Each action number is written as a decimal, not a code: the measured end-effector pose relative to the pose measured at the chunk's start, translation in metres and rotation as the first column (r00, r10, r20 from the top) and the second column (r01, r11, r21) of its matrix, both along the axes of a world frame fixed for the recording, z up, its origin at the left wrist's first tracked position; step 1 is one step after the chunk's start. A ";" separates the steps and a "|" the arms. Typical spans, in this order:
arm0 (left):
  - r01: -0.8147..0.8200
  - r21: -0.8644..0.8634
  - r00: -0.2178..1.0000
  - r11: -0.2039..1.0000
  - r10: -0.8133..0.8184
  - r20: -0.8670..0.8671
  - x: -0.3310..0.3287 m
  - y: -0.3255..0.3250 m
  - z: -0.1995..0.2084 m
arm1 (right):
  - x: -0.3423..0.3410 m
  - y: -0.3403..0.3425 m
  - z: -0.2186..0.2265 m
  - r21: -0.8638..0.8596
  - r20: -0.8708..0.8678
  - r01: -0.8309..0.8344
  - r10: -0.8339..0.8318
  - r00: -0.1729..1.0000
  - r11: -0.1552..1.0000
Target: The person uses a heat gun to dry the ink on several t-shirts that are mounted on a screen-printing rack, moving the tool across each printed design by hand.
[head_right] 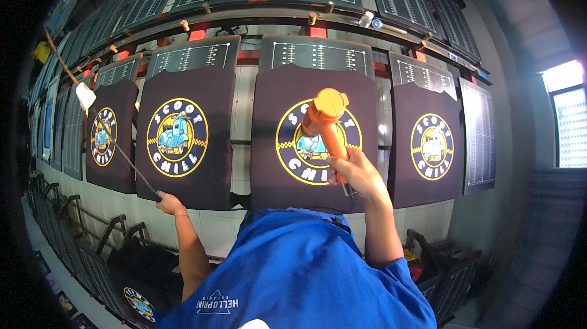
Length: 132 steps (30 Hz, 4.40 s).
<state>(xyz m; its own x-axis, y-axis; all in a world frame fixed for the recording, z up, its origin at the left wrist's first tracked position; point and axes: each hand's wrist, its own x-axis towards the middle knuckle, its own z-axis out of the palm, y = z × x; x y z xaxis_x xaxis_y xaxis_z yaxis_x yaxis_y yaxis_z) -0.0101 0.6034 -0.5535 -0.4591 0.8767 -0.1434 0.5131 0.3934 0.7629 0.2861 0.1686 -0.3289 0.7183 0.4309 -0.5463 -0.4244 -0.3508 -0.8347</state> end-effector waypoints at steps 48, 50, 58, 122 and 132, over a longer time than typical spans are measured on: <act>0.132 -0.037 0.987 0.991 -0.128 0.098 -0.013 0.002 -0.004 | -0.082 -0.002 0.020 -0.012 -0.090 0.088 -0.088 0.992 0.996; 0.131 0.006 0.985 0.991 -0.131 0.112 -0.016 0.004 -0.009 | -0.082 -0.001 0.023 -0.007 -0.128 0.105 -0.105 0.986 0.994; 0.118 0.010 0.986 0.993 -0.118 0.117 -0.012 0.000 -0.003 | -0.092 0.003 0.015 -0.005 -0.034 0.158 -0.158 0.987 0.987; 0.138 0.033 0.986 0.990 -0.141 0.093 -0.019 0.007 -0.016 | -0.085 0.025 0.008 -0.012 -0.065 0.088 -0.089 0.994 0.996; 0.133 0.019 0.988 0.991 -0.134 0.073 -0.018 0.005 -0.014 | -0.075 0.036 0.009 -0.012 -0.023 0.129 -0.129 0.991 0.992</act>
